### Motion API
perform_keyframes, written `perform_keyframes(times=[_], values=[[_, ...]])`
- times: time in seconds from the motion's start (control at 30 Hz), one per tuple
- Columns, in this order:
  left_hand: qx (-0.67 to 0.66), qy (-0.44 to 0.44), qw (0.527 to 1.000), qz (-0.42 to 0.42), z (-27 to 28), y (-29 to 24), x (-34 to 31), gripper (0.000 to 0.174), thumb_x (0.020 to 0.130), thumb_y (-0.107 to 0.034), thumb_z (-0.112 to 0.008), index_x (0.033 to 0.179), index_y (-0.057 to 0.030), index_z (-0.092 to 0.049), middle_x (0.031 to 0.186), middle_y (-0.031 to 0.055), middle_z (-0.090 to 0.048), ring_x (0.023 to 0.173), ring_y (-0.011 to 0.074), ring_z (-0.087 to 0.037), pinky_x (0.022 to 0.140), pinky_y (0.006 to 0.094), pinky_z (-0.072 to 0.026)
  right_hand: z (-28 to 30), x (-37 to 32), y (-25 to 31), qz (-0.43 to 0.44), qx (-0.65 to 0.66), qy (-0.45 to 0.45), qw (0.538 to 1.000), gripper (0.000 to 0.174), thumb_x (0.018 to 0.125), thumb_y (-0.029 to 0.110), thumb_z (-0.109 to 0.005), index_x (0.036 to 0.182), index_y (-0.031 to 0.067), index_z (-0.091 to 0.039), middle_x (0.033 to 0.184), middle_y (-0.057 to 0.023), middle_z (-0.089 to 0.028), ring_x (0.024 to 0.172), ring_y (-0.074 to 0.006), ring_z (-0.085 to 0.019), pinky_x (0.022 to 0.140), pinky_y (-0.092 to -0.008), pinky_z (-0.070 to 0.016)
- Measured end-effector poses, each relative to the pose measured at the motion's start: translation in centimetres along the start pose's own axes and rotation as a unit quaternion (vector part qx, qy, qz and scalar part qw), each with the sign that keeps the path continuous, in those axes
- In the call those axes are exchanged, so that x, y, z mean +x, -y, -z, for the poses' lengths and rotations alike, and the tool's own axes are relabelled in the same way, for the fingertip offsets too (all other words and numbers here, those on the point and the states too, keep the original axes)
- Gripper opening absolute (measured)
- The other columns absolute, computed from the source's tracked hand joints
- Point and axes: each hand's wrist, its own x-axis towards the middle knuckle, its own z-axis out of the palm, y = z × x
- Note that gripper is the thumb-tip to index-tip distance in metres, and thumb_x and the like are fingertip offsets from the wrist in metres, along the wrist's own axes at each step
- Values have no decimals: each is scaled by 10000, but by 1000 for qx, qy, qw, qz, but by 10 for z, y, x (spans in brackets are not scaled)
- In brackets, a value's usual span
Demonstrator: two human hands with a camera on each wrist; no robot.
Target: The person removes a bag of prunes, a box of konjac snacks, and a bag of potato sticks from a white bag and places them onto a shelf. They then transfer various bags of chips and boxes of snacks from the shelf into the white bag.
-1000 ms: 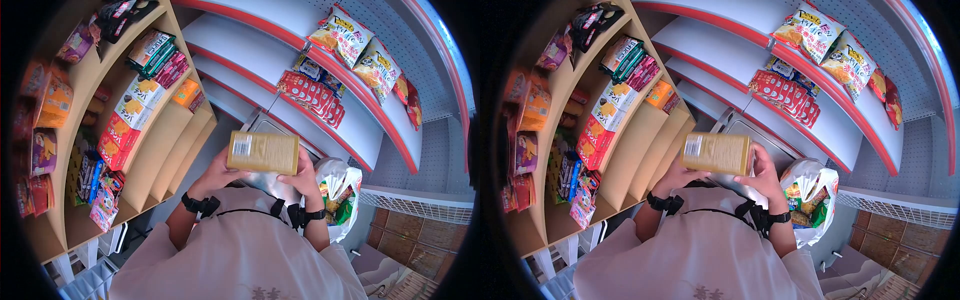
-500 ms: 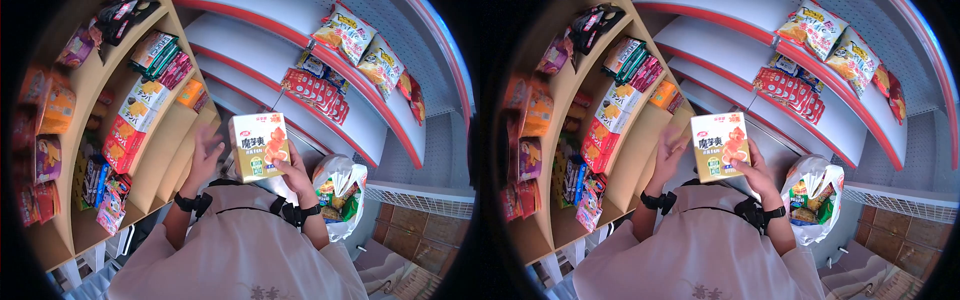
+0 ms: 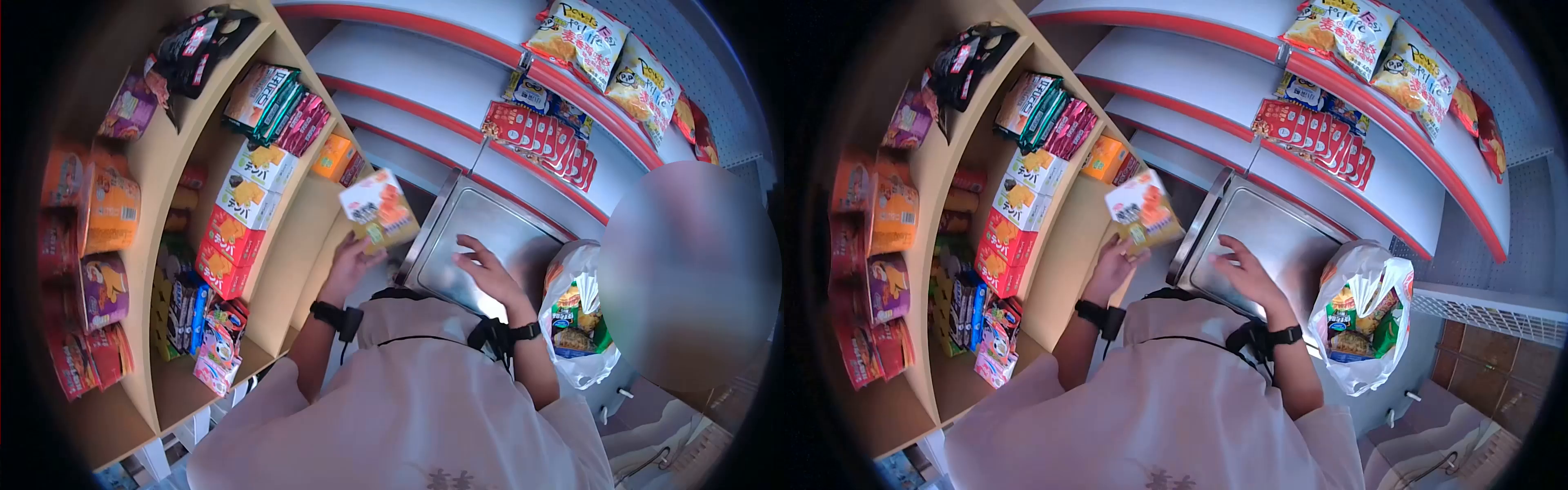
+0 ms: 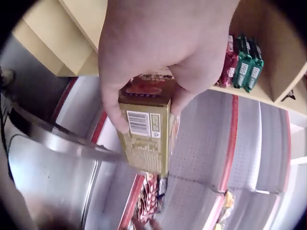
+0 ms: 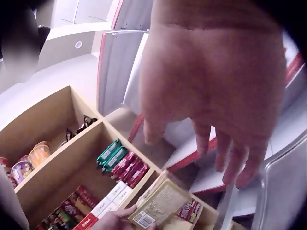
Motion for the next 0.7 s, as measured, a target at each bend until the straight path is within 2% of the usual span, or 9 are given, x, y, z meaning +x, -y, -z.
perform_keyframes(times=[0.1, 0.2, 0.33, 0.4, 0.53, 0.57, 0.63, 0.67, 0.7], values=[[-45, -98, 992, -60, 53, -21, 52, 375, 880, -172, -595, 1215, -72, -462, 1137, 83, -559, 1004, 230, -575, 819, 364, -516, 27, -23, -29, -26, -3, -69, 997, 470, 855, 275, -621, 1218, 2, -504, 1153, -134, -579, 992, -205, -574, 851, -304, -458], [-76, -133, 979, -136, 71, -51, 84, 343, 881, -182, -596, 1186, -67, -487, 1142, 83, -556, 986, 224, -575, 814, 355, -515, 42, -55, -51, -40, -41, -136, 989, 418, 856, 247, -614, 1178, -6, -527, 1072, -113, -616, 949, -196, -592, 833, -302, -458], [-59, -165, 971, -165, 103, -80, 142, 329, 885, -181, -590, 1180, -71, -496, 1137, 83, -557, 992, 225, -573, 801, 335, -529, 45, -98, -70, -118, 28, -206, 971, 352, 863, 193, -585, 1152, -3, -543, 1023, -90, -627, 906, -172, -602, 792, -293, -470], [38, -266, 948, -171, 120, -90, 174, 345, 898, -179, -567, 1212, -57, -493, 1181, 103, -532, 1002, 233, -566, 783, 308, -545, 42, -118, -74, -137, 40, -230, 963, 325, 876, 174, -550, 1150, -1, -540, 1027, -87, -627, 915, -173, -604, 795, -300, -481], [111, -264, 932, -221, 136, -98, 211, 362, 919, -277, -536, 1217, -74, -506, 1146, 103, -560, 972, 194, -570, 722, 243, -558, 38, -154, -87, -132, 133, -289, 939, 317, 883, 173, -537, 1156, 11, -543, 1027, -90, -630, 916, -185, -610, 802, -305, -482], [114, -258, 934, -218, 121, -100, 205, 362, 919, -277, -536, 1217, -74, -506, 1146, 103, -560, 972, 194, -570, 722, 243, -558, 36, -162, -88, -133, 136, -295, 936, 317, 883, 173, -537, 1156, 11, -543, 1027, -90, -630, 916, -185, -610, 802, -305, -482], [69, -354, 905, -224, 92, -104, 196, 366, 912, -287, -544, 1214, -83, -510, 1143, 107, -558, 966, 183, -567, 701, 243, -558, 34, -177, -92, -159, 148, -339, 915, 315, 886, 167, -534, 1161, 13, -541, 1022, -83, -632, 913, -183, -612, 800, -296, -480], [47, -344, 915, -207, 104, -106, 204, 362, 913, -269, -533, 1220, -79, -506, 1162, 118, -553, 973, 232, -561, 744, 335, -555, 33, -185, -97, -159, 153, -356, 908, 301, 894, 170, -530, 1151, 14, -543, 1028, -73, -632, 881, -164, -609, 780, -283, -477], [482, -345, 790, -155, 123, -108, 199, 361, 918, -277, -518, 1208, -62, -510, 1165, 152, -548, 972, 272, -557, 745, 385, -534, 32, -190, -101, -164, 158, -366, 902, 301, 894, 170, -530, 1151, 14, -543, 1028, -73, -632, 881, -164, -609, 780, -283, -477]])
